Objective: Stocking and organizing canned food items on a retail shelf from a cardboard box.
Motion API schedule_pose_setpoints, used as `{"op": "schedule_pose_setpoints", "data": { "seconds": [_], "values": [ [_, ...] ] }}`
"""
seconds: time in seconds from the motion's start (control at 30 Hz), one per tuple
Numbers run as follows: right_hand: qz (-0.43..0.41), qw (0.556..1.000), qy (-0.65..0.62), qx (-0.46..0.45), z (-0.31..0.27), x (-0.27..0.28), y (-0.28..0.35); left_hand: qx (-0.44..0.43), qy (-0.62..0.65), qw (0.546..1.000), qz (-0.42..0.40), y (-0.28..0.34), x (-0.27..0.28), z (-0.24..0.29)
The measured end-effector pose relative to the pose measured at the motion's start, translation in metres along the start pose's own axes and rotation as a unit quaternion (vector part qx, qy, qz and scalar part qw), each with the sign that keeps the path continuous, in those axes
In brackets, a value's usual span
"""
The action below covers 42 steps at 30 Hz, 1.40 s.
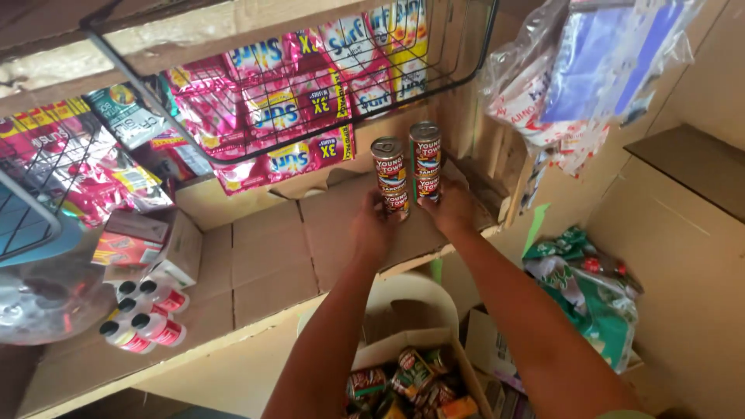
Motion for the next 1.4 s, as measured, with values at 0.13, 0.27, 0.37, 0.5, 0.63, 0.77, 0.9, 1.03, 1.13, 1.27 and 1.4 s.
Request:
{"op": "schedule_pose_setpoints", "data": {
  "seconds": [0.13,0.27,0.37,0.5,0.63,0.77,0.9,1.03,1.13,1.27,1.4],
  "values": [
    [0.032,0.996,0.077,0.01,0.011,-0.015,-0.028,0.033,-0.164,0.985,0.035,-0.022,-0.01,-0.017],
    [0.092,0.992,0.056,0.071,0.013,-0.026,-0.058,0.021,-0.171,0.984,0.047,-0.047,-0.019,-0.029],
    [0.062,0.995,0.066,0.034,0.029,-0.049,-0.081,0.058,-0.188,0.98,0.039,-0.055,-0.022,-0.036],
    [0.011,0.995,0.085,-0.053,0.048,-0.069,-0.096,0.055,-0.196,0.978,0.037,-0.055,-0.022,-0.031],
    [0.012,0.994,0.075,-0.075,0.053,-0.071,-0.096,0.046,-0.18,0.982,0.044,-0.051,-0.022,-0.029],
    [0.054,0.995,0.055,-0.061,0.045,-0.06,-0.1,0.044,-0.163,0.985,0.042,-0.057,-0.022,-0.032],
    [0.064,0.995,0.017,-0.075,0.028,-0.026,-0.077,0.066,-0.205,0.976,0.039,-0.057,-0.023,-0.029],
    [0.093,0.995,0.023,0.0,0.069,-0.068,-0.072,0.06,-0.182,0.98,0.043,-0.065,-0.027,-0.038],
    [0.096,0.988,0.051,0.114,0.045,-0.069,-0.063,0.115,-0.247,0.962,0.033,-0.076,-0.036,-0.05],
    [0.041,0.989,0.084,0.114,0.024,-0.065,-0.07,0.082,-0.229,0.968,0.059,-0.1,-0.044,-0.06],
    [-0.001,0.991,0.111,0.068,0.034,-0.076,-0.068,0.065,-0.231,0.969,0.063,-0.114,-0.052,-0.07]
  ]
}}
Point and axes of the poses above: each hand's wrist, its own y-axis away from the middle knuckle, its own x-axis out of the back of the hand, z = x × y, the point moved 10 cm from there along -y, towards the middle knuckle, and after that the axes turned 5 degrees about y, right-handed, at the moved point
